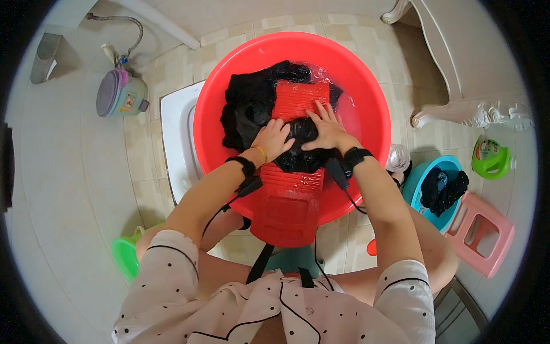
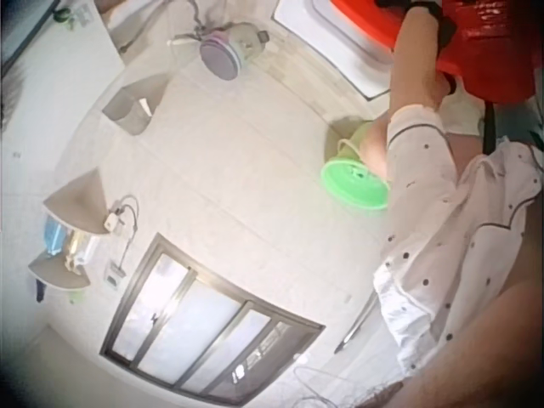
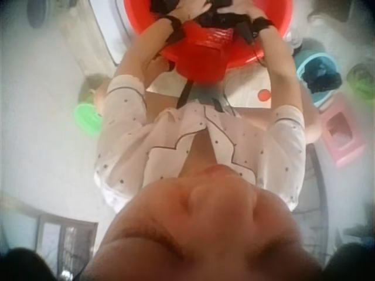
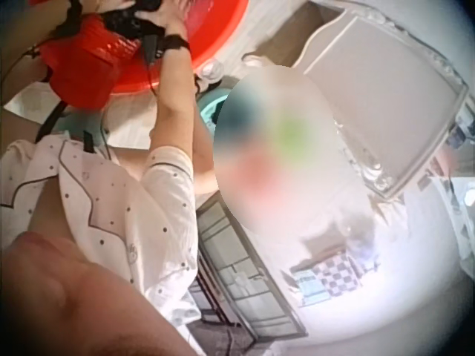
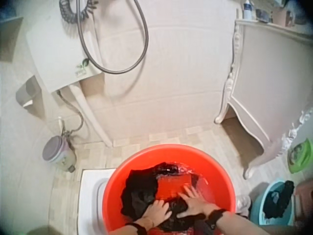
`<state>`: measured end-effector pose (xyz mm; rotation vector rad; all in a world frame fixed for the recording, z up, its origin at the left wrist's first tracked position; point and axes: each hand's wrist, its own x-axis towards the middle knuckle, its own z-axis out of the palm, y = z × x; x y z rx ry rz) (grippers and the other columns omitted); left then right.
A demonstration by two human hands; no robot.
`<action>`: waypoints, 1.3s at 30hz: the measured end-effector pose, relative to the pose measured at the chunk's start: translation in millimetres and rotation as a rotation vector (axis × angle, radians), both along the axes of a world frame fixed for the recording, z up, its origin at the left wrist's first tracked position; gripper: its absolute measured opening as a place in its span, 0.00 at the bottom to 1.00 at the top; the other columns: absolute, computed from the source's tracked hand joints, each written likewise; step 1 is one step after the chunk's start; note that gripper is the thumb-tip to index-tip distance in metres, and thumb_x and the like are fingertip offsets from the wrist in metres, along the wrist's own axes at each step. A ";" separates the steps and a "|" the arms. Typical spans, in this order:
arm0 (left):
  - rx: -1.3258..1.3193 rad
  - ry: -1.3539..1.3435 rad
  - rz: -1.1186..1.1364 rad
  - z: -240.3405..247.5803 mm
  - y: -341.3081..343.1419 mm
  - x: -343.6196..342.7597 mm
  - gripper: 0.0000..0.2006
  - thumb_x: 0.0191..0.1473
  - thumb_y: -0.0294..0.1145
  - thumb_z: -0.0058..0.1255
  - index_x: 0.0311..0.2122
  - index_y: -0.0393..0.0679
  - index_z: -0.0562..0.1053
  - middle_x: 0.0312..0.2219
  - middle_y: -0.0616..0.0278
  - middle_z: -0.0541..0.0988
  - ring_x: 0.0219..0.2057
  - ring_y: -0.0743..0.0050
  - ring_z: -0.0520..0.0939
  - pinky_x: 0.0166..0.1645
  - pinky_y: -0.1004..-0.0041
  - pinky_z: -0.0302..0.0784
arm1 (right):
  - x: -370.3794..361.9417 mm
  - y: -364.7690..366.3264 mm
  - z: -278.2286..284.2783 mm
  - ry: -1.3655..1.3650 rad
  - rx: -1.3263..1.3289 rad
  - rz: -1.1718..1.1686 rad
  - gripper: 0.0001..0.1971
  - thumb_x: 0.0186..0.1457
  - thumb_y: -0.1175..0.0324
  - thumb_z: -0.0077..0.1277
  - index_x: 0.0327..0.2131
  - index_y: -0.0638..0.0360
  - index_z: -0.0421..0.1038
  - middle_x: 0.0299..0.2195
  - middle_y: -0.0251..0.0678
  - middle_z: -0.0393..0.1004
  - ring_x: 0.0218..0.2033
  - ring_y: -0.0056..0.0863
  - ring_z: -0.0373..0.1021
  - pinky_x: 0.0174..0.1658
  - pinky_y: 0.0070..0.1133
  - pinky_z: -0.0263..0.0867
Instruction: The person is hand washing black clothing in a red basin with a washboard.
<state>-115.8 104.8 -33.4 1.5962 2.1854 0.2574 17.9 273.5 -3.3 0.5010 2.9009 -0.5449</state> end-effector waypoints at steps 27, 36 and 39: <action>0.243 -0.470 0.253 3.6 -68.1 -18.7 0.21 0.51 0.53 0.48 0.45 0.51 0.72 0.37 0.56 0.75 0.45 0.53 0.72 0.45 0.55 0.63 | 37.5 -66.3 36.2 0.084 -0.813 -0.753 0.37 0.47 0.35 0.49 0.47 0.61 0.65 0.51 0.49 0.63 0.51 0.46 0.62 0.53 0.32 0.58; 0.047 -0.073 0.086 31.1 -61.0 44.2 0.22 0.55 0.39 0.42 0.53 0.43 0.62 0.56 0.57 0.60 0.59 0.55 0.58 0.53 0.41 0.59 | 53.2 -107.3 15.6 0.057 -0.319 -0.381 0.33 0.49 0.45 0.47 0.54 0.59 0.61 0.55 0.46 0.58 0.50 0.52 0.61 0.53 0.38 0.60; 0.098 0.132 -0.103 57.6 -99.0 81.0 0.30 0.50 0.49 0.47 0.55 0.42 0.63 0.55 0.56 0.61 0.57 0.51 0.59 0.51 0.39 0.60 | 93.9 -152.4 46.9 0.028 -0.020 -0.204 0.32 0.44 0.52 0.54 0.52 0.56 0.62 0.54 0.46 0.57 0.49 0.51 0.58 0.46 0.42 0.63</action>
